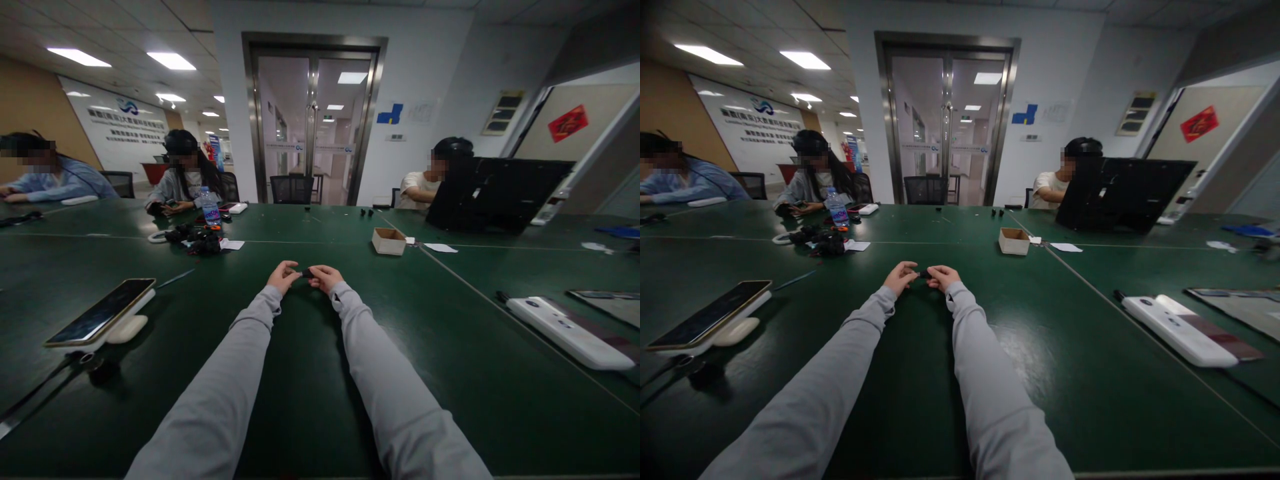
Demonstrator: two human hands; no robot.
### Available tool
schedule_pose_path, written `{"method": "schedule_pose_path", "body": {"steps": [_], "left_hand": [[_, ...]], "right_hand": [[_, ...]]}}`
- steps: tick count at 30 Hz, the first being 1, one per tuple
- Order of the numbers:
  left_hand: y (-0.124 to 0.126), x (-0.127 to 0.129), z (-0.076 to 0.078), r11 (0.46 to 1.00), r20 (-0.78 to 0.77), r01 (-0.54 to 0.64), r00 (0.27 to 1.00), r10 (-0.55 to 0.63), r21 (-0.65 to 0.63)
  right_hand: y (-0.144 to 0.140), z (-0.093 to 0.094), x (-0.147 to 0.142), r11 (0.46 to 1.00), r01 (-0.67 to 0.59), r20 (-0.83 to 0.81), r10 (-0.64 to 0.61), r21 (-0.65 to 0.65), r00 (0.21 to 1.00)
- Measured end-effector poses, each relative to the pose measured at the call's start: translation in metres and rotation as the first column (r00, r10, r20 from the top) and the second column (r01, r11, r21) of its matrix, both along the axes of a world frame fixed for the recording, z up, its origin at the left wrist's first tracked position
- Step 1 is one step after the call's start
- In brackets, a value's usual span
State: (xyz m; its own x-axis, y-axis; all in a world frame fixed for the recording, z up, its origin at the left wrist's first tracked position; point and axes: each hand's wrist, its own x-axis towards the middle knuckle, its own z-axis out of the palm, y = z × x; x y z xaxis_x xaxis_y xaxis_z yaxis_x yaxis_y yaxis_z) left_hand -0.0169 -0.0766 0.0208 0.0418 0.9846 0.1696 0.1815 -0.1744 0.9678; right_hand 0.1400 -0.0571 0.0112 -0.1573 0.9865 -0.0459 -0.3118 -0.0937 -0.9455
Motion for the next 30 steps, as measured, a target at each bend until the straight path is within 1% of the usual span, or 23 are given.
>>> {"method": "schedule_pose_path", "body": {"steps": [3,7,9,12,17,22,26,30], "left_hand": [[0.0009,-0.0008,-0.0004,0.998,-0.04,-0.001,0.999,-0.002,-0.057],[0.001,-0.0003,-0.0016,1.0,-0.06,0.016,0.998,-0.016,0.005],[0.0005,0.0001,-0.0015,1.0,-0.042,0.012,0.999,-0.013,-0.012],[0.0001,0.0003,-0.0011,0.998,-0.059,0.027,0.998,-0.03,-0.055],[0.0011,-0.0003,-0.0007,0.999,-0.048,0.029,0.998,-0.03,-0.014],[0.0039,-0.0014,-0.0023,0.996,-0.036,0.042,0.998,-0.045,-0.075],[0.0052,-0.0028,-0.0023,0.999,-0.038,0.027,0.999,-0.029,-0.038],[0.0084,-0.003,-0.0053,0.997,-0.064,0.01,0.998,-0.015,-0.082]], "right_hand": [[0.0001,-0.0003,0.0005,1.0,-0.017,0.001,0.017,0.01,1.0],[0.0004,-0.0003,0.0002,1.0,-0.017,-0.005,0.018,0.009,1.0],[0.0005,-0.0001,-0.0003,1.0,-0.007,-0.003,0.007,0.002,1.0],[0.0003,0.0007,-0.0008,1.0,-0.008,0.002,0.008,-0.003,1.0],[-0.0009,0.0014,-0.0006,1.0,0.001,0.003,-0.001,0.001,1.0],[0.0001,-0.0003,0.0002,1.0,-0.008,0.017,0.008,0.019,1.0],[0.0024,-0.0018,0.0003,1.0,-0.008,0.027,0.007,0.025,1.0],[0.0029,-0.0025,0.0007,0.999,-0.021,0.011,0.021,0.026,1.0]]}}
